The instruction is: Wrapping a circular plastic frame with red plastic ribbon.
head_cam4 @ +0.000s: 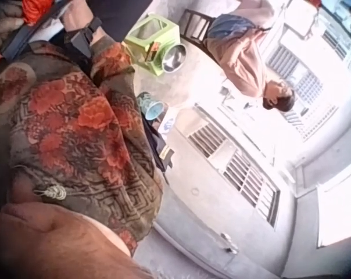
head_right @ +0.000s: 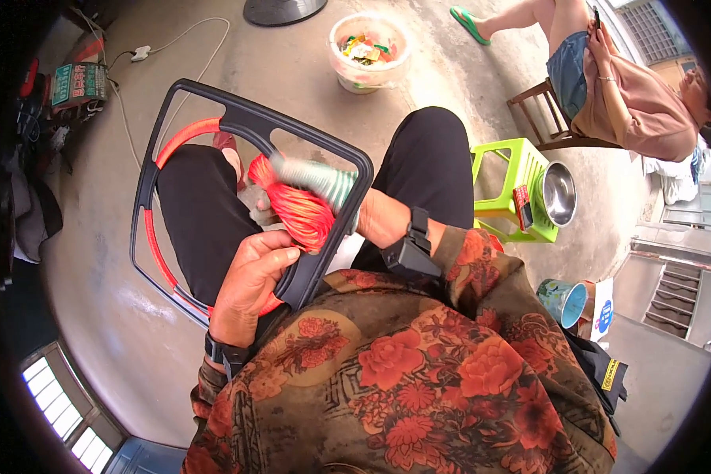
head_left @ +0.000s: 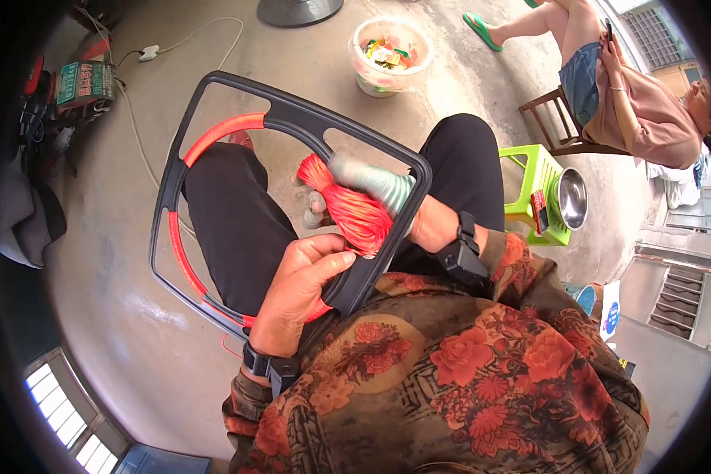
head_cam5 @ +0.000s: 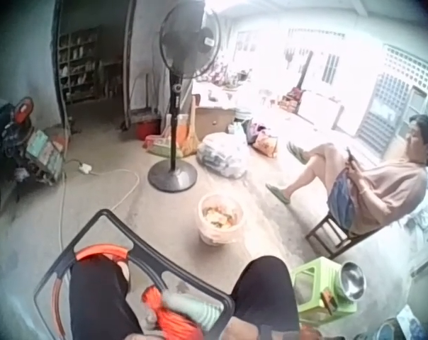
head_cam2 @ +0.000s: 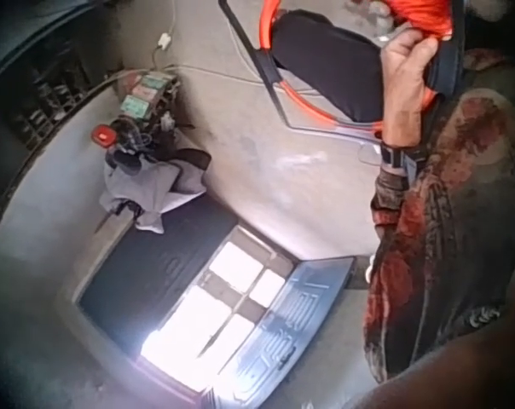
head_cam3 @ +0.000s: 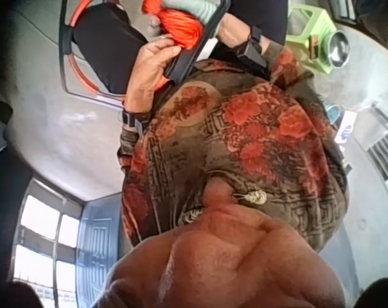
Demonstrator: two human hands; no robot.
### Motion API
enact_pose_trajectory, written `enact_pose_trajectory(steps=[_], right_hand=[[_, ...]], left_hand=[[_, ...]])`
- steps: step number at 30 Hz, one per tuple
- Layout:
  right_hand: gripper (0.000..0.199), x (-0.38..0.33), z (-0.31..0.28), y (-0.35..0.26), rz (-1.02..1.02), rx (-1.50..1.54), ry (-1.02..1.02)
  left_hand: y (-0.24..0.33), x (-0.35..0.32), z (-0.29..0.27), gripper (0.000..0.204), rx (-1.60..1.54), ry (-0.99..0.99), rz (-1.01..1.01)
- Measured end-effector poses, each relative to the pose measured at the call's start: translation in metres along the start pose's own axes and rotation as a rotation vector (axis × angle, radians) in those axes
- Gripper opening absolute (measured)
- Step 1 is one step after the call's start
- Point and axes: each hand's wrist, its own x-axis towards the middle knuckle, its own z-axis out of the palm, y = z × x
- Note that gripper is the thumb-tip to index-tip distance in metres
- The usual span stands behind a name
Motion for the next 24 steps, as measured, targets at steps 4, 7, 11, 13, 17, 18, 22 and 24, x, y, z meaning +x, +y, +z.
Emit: enact_pose_trajectory(steps=[4,7,11,13,17,18,22,24], right_hand=[[0.032,0.006,-0.021,0.026,-0.062,0.403,-0.006],[0.029,0.006,-0.030,0.020,-0.033,0.332,0.009],[0.031,-0.001,-0.014,-0.008,-0.397,0.120,-0.034],[0.032,0.000,-0.035,-0.030,-0.522,0.352,-0.076],[0.036,-0.033,-0.046,-0.043,-0.587,0.425,-0.075],[0.035,-0.046,-0.048,-0.044,-0.593,0.470,-0.209],[0.037,-0.088,-0.058,-0.043,-0.593,0.407,-0.227],[0.039,-0.112,-0.044,-0.033,-0.483,0.297,-0.162]], left_hand=[[0.001,0.002,0.000,0.020,-0.046,0.023,-0.041],[0.003,0.003,0.000,0.021,-0.115,0.013,-0.064],[0.009,0.001,0.001,0.021,-0.094,0.002,-0.044],[0.011,0.002,0.001,0.022,-0.077,-0.021,-0.081],[0.010,0.000,0.003,0.022,-0.067,0.021,-0.026],[0.010,0.001,0.000,0.022,-0.040,0.015,-0.032],[0.014,0.000,-0.001,0.021,-0.039,-0.015,-0.030],[0.012,0.000,-0.003,0.021,-0.053,-0.013,-0.031]])
